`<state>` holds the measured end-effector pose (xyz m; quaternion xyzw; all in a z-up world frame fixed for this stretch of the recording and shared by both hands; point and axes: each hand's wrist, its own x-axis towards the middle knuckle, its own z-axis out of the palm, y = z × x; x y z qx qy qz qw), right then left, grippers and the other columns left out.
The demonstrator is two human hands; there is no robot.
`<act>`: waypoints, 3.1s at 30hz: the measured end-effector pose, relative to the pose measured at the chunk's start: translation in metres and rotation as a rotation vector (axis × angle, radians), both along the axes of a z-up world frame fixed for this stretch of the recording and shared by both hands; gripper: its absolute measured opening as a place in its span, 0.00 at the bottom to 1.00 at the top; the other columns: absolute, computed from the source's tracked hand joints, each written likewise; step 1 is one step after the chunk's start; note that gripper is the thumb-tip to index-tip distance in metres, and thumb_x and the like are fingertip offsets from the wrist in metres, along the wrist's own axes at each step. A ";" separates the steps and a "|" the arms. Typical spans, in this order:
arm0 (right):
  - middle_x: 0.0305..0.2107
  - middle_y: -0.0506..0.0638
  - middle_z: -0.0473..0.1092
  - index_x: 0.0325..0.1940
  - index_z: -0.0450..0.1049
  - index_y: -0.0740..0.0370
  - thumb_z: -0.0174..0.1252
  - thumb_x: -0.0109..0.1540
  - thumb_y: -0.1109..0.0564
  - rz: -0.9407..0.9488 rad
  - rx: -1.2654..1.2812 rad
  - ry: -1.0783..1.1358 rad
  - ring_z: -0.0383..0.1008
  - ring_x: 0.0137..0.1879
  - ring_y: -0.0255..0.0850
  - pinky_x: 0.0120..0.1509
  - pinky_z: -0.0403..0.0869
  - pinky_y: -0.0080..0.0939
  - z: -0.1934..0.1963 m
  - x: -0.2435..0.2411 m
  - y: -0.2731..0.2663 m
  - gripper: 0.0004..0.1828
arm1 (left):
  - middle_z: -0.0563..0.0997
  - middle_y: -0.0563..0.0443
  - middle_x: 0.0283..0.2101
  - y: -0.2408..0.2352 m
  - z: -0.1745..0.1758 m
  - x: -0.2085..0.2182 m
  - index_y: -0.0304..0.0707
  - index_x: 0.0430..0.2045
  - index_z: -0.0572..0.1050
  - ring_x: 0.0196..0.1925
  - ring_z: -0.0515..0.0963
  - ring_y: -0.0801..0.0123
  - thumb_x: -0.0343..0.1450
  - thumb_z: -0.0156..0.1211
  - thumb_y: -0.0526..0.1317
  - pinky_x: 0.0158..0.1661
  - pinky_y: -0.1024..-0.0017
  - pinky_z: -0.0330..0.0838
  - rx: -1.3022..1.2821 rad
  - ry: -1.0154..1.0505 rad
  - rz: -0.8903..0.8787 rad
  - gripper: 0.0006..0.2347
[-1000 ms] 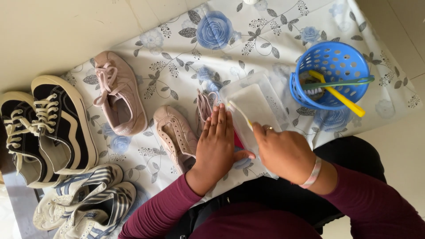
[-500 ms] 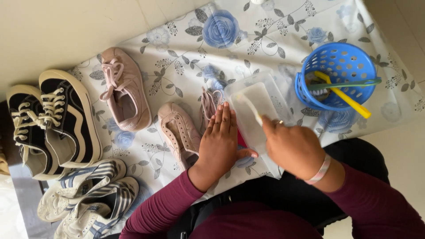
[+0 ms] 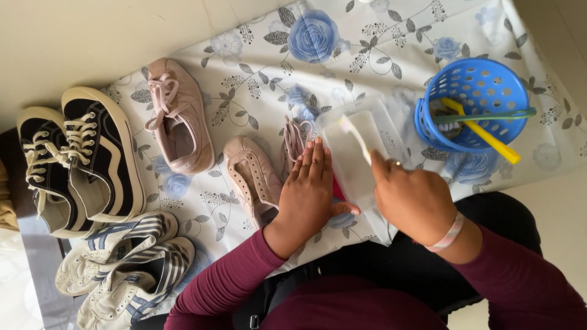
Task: The person cleans a light pink sneaker using a toothbrush and a red cloth. They repeatedly dip the toothbrush into a container of white liquid and scrub the shoe's upper and laces, then wipe the surface with the cloth.
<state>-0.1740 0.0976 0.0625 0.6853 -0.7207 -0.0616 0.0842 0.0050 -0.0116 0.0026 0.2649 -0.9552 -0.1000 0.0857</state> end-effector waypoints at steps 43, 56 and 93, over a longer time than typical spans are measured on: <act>0.38 0.57 0.79 0.62 0.73 0.52 0.52 0.62 0.60 -0.153 0.110 -0.862 0.81 0.41 0.61 0.45 0.79 0.58 0.027 0.012 -0.037 0.23 | 0.57 0.30 0.74 -0.071 0.027 0.107 0.37 0.71 0.61 0.77 0.53 0.38 0.60 0.58 0.75 0.69 0.40 0.51 0.241 -0.140 0.367 0.50; 0.29 0.49 0.77 0.64 0.75 0.43 0.53 0.66 0.45 0.207 -0.013 -0.725 0.80 0.34 0.54 0.39 0.79 0.50 0.003 0.012 -0.036 0.21 | 0.43 0.31 0.78 -0.085 -0.006 0.106 0.37 0.75 0.48 0.76 0.21 0.28 0.57 0.75 0.62 0.67 0.32 0.28 0.784 0.373 -0.025 0.55; 0.76 0.49 0.50 0.80 0.47 0.57 0.48 0.55 0.74 0.778 -0.002 -0.172 0.47 0.82 0.44 0.75 0.50 0.82 -0.006 0.024 -0.051 0.48 | 0.27 0.30 0.78 -0.057 -0.015 0.118 0.33 0.74 0.30 0.79 0.23 0.38 0.71 0.45 0.70 0.72 0.37 0.23 0.316 0.046 0.033 0.49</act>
